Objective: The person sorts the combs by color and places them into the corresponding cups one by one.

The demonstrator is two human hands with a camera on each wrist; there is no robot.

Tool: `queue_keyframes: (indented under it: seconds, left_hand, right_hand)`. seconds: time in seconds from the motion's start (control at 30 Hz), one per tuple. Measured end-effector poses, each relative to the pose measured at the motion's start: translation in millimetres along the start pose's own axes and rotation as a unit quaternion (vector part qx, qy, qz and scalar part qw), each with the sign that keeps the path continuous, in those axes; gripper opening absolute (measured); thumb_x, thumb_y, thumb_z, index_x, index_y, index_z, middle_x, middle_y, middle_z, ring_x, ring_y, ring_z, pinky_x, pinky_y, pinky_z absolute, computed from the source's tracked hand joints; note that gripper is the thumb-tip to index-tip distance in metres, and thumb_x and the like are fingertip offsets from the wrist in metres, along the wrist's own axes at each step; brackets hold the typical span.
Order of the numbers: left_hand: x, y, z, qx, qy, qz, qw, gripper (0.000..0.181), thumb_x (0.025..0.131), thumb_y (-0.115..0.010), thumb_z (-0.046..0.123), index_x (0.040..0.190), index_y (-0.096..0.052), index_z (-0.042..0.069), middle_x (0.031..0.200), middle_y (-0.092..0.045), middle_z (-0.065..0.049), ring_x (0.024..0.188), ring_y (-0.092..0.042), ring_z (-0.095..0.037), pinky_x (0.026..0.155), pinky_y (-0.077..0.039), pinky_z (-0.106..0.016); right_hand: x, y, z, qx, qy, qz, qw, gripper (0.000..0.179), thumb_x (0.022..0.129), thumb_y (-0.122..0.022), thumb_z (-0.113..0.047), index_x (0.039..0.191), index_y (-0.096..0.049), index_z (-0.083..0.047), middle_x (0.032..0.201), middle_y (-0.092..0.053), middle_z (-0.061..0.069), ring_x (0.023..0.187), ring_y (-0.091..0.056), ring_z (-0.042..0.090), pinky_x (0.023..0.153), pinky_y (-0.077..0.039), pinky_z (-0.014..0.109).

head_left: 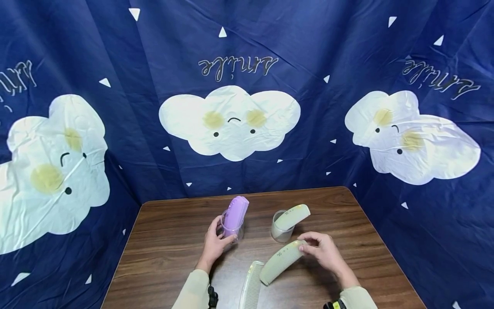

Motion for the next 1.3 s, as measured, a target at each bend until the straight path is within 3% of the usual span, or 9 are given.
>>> queue_keyframes:
  seconds: [0.2,0.43,0.8,1.03,1.17,1.3]
  left_hand:
    - [-0.8,0.2,0.4,-0.004,-0.008,0.001,1.0,0.087,0.074,-0.091,0.003,0.148,-0.045,0.004,0.146,-0.049,-0.027,0.132,-0.05,-0.047,0.104,-0.052,-0.061]
    - [0.2,0.0,-1.3,-0.003,-0.003,0.003,1.0,0.088,0.074,-0.091,0.004,0.149,-0.045,0.004,0.146,-0.049,-0.026,0.132,-0.051,-0.045,0.106,-0.051,-0.061]
    - [-0.2,-0.4,-3.1,-0.003,0.0,0.008,1.0,0.088,0.072,-0.092,0.003,0.148,-0.046,0.006,0.145,-0.051,-0.025,0.131,-0.052,-0.044,0.105,-0.052,-0.059]
    - [-0.1,-3.0,-3.8,0.001,-0.004,0.015,0.9999,0.088,0.074,-0.087,-0.006,0.149,-0.043,0.001,0.145,-0.048,-0.03,0.132,-0.049,-0.049,0.106,-0.049,-0.065]
    - [-1.1,-4.9,-2.8,0.009,-0.012,0.023,0.9996,0.087,0.074,-0.086,-0.008,0.149,-0.042,-0.002,0.144,-0.048,-0.032,0.13,-0.05,-0.051,0.104,-0.05,-0.066]
    - [0.2,-3.6,-2.0,-0.004,0.004,0.016,0.9999,0.087,0.074,-0.087,-0.006,0.149,-0.043,0.003,0.146,-0.048,-0.027,0.132,-0.05,-0.046,0.106,-0.05,-0.062]
  right_hand:
    - [0.9,3.4,-5.0,0.016,0.018,0.015,0.9996,0.023,0.086,-0.079,-0.002,0.107,-0.073,0.002,0.095,-0.074,0.026,0.073,-0.07,0.006,0.062,-0.064,0.03]
    - [3.2,6.8,-11.0,0.022,0.02,0.038,0.9988,0.024,0.086,-0.08,-0.004,0.107,-0.073,0.003,0.094,-0.074,0.021,0.073,-0.07,0.008,0.061,-0.063,0.028]
    - [5.6,15.1,-27.8,0.019,0.05,0.062,0.9966,0.023,0.087,-0.079,0.0,0.108,-0.072,0.006,0.096,-0.073,0.022,0.075,-0.07,0.008,0.06,-0.064,0.03]
    - [9.3,19.9,-32.5,0.035,0.076,0.066,0.9943,0.023,0.088,-0.076,0.004,0.109,-0.069,0.01,0.097,-0.071,0.027,0.075,-0.071,0.009,0.062,-0.066,0.033]
    - [10.4,20.9,-35.8,0.041,0.083,0.07,0.9933,0.023,0.088,-0.076,0.005,0.109,-0.069,0.01,0.099,-0.071,0.025,0.078,-0.072,0.009,0.063,-0.066,0.034]
    - [11.3,22.0,-38.0,0.039,0.085,0.084,0.9921,0.021,0.087,-0.075,0.007,0.108,-0.071,0.008,0.1,-0.072,0.02,0.083,-0.073,0.011,0.065,-0.066,0.034]
Point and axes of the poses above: each hand's wrist, its own x-axis towards the middle knuckle, its own y-axis out of the back of the hand, z = x × y, the point moved 3 cm from there along x, towards the middle knuckle
